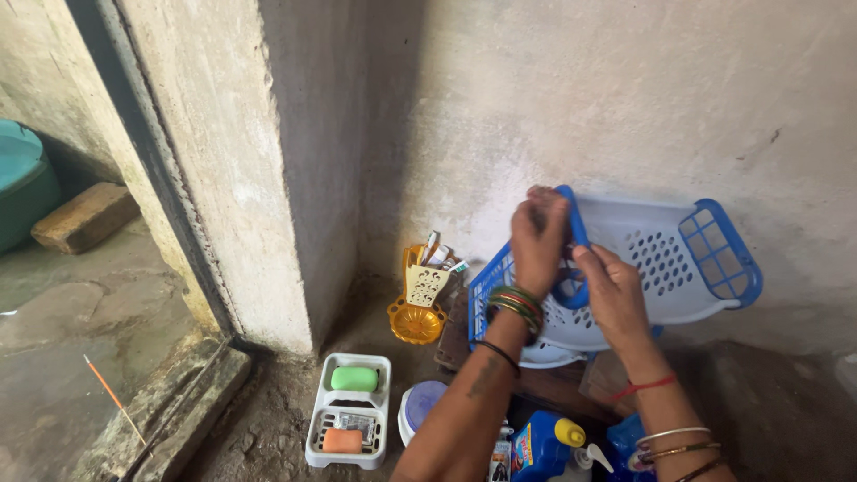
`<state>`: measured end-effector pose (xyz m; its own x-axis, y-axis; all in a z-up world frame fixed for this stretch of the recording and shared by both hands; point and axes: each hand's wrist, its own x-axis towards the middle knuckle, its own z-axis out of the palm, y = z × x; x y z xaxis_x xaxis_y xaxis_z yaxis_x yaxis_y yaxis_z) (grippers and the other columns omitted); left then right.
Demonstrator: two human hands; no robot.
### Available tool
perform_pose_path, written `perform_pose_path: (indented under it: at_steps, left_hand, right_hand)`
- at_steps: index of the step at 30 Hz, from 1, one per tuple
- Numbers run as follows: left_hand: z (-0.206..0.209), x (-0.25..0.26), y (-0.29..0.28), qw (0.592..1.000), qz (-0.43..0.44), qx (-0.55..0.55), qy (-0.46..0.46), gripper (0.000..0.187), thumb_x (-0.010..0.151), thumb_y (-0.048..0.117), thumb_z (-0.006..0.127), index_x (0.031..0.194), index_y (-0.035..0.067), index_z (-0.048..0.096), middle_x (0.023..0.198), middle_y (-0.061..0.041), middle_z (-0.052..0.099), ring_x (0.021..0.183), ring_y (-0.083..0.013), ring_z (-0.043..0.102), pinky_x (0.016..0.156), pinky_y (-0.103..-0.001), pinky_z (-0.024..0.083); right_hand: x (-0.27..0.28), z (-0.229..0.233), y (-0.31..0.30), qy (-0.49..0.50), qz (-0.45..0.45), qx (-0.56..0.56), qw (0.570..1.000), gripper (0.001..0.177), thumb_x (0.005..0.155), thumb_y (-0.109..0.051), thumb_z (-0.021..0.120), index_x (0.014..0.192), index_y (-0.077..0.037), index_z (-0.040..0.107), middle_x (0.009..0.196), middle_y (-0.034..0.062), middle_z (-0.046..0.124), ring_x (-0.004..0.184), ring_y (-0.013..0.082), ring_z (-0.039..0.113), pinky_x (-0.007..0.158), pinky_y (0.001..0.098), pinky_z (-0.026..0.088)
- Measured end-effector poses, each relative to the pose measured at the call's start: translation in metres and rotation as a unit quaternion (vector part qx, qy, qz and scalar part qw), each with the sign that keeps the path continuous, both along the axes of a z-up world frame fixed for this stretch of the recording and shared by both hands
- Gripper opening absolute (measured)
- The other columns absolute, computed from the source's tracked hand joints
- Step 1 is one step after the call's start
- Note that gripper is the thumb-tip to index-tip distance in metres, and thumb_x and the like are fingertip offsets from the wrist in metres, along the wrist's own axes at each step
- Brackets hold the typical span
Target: The person removes items from a blue plastic wall-mounted rack, including a soap dispenser, a plastic container, a blue detergent bottle, and a blue packet. They then wipe the rack with a cloth.
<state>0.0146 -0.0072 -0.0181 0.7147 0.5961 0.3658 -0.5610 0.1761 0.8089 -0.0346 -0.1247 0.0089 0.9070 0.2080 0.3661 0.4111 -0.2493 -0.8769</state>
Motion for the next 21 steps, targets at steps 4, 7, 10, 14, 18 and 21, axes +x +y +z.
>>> perform_pose_path:
  at_steps: [4, 7, 10, 14, 18, 21]
  left_hand:
    - [-0.02, -0.009, -0.018, 0.985, 0.09, 0.127, -0.069, 0.036, 0.1, 0.019, 0.066, 0.125, -0.006, 0.058, 0.122, -0.023, 0.062, 0.113, -0.0323, 0.062, 0.098, -0.041, 0.05]
    - [-0.044, -0.007, -0.01, 0.985, 0.133, 0.103, -0.044, 0.035, 0.1, 0.017, 0.064, 0.126, -0.006, 0.058, 0.119, -0.022, 0.064, 0.109, -0.0332, 0.065, 0.096, -0.041, 0.051]
    - [-0.058, -0.001, 0.007, 0.993, 0.107, 0.041, 0.023, 0.027, 0.099, 0.017, 0.064, 0.116, -0.004, 0.062, 0.107, -0.02, 0.068, 0.096, -0.0308, 0.067, 0.088, -0.04, 0.053]
    - [-0.061, -0.016, 0.02, 0.962, -0.11, -0.247, 0.039, 0.019, 0.1, 0.017, 0.056, 0.112, 0.003, 0.054, 0.108, -0.014, 0.072, 0.079, -0.0277, 0.059, 0.067, -0.042, 0.045]
    - [-0.032, -0.029, 0.002, 0.997, 0.052, -0.038, -0.035, 0.015, 0.102, 0.014, 0.059, 0.113, 0.003, 0.061, 0.109, -0.015, 0.067, 0.091, -0.0253, 0.063, 0.08, -0.039, 0.05]
    - [-0.011, -0.031, -0.021, 0.964, 0.188, 0.171, -0.077, 0.015, 0.103, 0.013, 0.06, 0.114, 0.003, 0.061, 0.114, -0.017, 0.063, 0.103, -0.032, 0.064, 0.09, -0.043, 0.052]
  right_hand:
    - [0.007, 0.001, -0.007, 0.008, -0.003, 0.056, 0.998, 0.037, 0.101, -0.028, 0.06, 0.119, 0.001, 0.072, 0.1, 0.0036, 0.075, 0.08, 0.0047, 0.062, 0.067, 0.0205, 0.048]
    - [0.011, 0.006, -0.006, -0.01, 0.019, 0.033, 0.999, 0.034, 0.101, -0.028, 0.058, 0.115, 0.001, 0.072, 0.1, 0.0027, 0.077, 0.089, 0.0041, 0.069, 0.077, 0.0182, 0.052]
    - [0.011, 0.011, 0.004, 0.012, -0.02, 0.027, 0.999, 0.033, 0.103, -0.026, 0.059, 0.11, 0.003, 0.075, 0.096, 0.0085, 0.075, 0.081, 0.01, 0.063, 0.068, 0.0252, 0.045]
    - [0.013, 0.03, 0.006, -0.021, 0.004, 0.085, 0.996, 0.028, 0.101, -0.02, 0.06, 0.105, 0.005, 0.073, 0.098, 0.012, 0.076, 0.088, 0.0123, 0.068, 0.079, 0.0232, 0.051]
    - [0.023, 0.05, -0.01, 0.003, -0.009, 0.157, 0.988, 0.03, 0.103, -0.019, 0.057, 0.111, 0.009, 0.066, 0.103, 0.0188, 0.073, 0.086, 0.0211, 0.071, 0.075, 0.0304, 0.056]
    - [0.031, 0.055, -0.031, 0.018, -0.009, 0.216, 0.976, 0.033, 0.107, -0.02, 0.055, 0.117, 0.011, 0.061, 0.107, 0.0231, 0.071, 0.087, 0.0266, 0.074, 0.077, 0.0348, 0.06]
